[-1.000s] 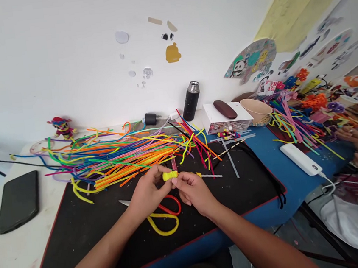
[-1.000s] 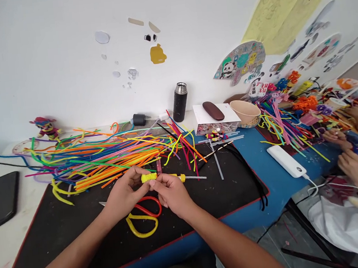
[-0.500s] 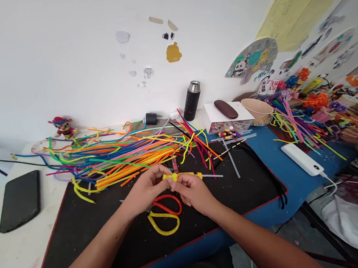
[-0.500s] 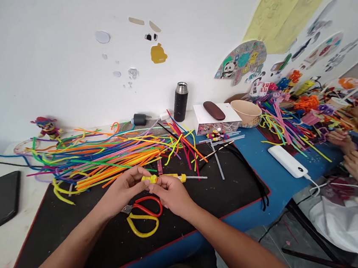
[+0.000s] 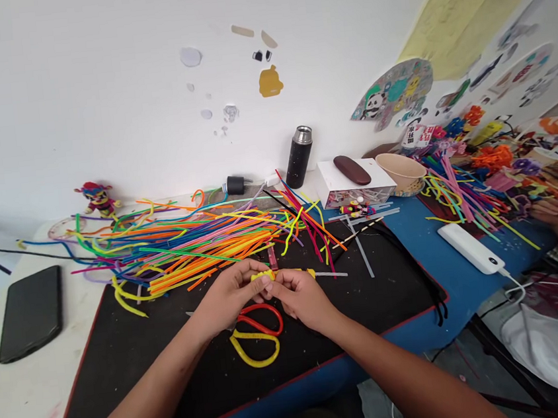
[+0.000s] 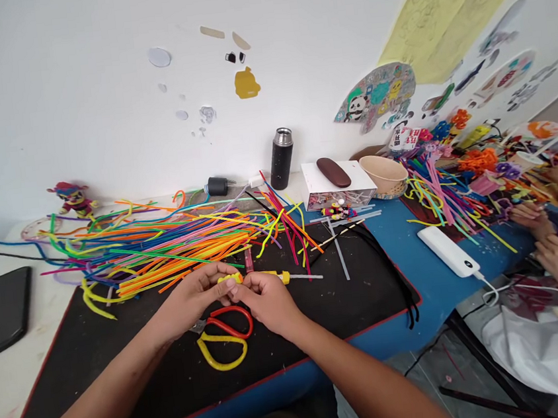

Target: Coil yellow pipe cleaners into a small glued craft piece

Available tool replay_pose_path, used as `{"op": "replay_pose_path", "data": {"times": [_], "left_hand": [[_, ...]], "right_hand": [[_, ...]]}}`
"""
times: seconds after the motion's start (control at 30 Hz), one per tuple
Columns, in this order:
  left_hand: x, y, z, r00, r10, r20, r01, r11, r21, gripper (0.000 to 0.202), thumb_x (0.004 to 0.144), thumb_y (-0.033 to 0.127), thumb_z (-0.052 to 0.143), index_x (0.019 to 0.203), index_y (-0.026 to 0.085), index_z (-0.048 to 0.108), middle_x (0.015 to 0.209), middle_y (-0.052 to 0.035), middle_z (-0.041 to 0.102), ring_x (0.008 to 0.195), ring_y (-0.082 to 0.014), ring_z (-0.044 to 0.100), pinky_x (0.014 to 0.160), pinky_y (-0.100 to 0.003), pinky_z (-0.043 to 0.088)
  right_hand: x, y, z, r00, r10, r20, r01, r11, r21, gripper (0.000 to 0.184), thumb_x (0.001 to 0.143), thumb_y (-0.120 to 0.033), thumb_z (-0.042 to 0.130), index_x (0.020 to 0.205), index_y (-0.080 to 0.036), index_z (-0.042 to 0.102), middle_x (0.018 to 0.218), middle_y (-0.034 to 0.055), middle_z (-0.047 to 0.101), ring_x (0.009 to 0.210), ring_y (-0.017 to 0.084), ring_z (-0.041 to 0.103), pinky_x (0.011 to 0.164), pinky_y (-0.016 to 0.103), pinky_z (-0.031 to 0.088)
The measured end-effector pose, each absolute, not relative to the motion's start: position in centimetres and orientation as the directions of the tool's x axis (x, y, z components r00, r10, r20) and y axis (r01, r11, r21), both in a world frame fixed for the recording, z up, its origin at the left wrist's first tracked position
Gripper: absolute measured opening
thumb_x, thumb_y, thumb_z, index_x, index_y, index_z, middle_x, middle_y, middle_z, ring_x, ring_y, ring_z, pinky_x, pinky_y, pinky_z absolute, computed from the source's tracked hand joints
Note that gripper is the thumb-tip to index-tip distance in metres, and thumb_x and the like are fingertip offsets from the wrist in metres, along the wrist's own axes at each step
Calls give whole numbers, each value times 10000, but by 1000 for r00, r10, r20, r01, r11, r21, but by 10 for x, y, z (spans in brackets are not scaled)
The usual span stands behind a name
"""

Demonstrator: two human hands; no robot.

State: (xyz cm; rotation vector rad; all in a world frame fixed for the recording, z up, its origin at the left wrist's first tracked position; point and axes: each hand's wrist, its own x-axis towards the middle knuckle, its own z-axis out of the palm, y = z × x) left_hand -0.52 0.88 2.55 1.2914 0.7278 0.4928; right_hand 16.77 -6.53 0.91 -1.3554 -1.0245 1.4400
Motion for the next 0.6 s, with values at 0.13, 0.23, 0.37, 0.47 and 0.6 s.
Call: {"op": "replay_pose_path", "data": {"times": [0.13,0.23,0.37,0.47,0.6], "left_hand": [[-2,6,24,669,718,-191,85,181,980,413,909,583,701,999,186,634,725,14,652,618,-138,595,591,-259,494],[0,5,20,657,730,-189,85,178,980,411,936,599,658,962,193,598,670,41,607,525,-107,513,519,-235,429],[4,1,18,643,743,-186,52,200,978,414,965,608,614,927,197,577,645,53,572,505,-97,498,507,-226,422],[7,-3,19,618,758,-208,-4,268,963,400,963,595,627,913,204,561,655,62,553,501,-90,492,490,-215,408],[10,-8,17,597,763,-248,-21,325,946,392,983,603,592,942,215,549,656,66,562,485,-88,495,476,-210,386]], "right_hand": [[166,-65,7,-17,969,-245,-59,-246,-968,503,840,-686,717,726,-204,628,433,-102,429,353,76,332,379,234,228],[165,-65,5,-9,973,-232,-48,-232,-972,498,855,-680,705,716,-210,612,421,-103,421,354,79,335,384,235,233],[165,-65,2,6,972,-236,-53,-236,-970,528,850,-714,695,709,-217,586,420,-103,421,349,80,340,378,235,237],[166,-64,1,13,967,-255,-68,-253,-965,555,829,-747,699,720,-217,577,442,-99,445,351,79,352,371,232,240],[167,-64,1,19,967,-252,-87,-250,-964,557,833,-748,698,729,-224,541,466,-95,490,351,71,349,368,222,254]]}}
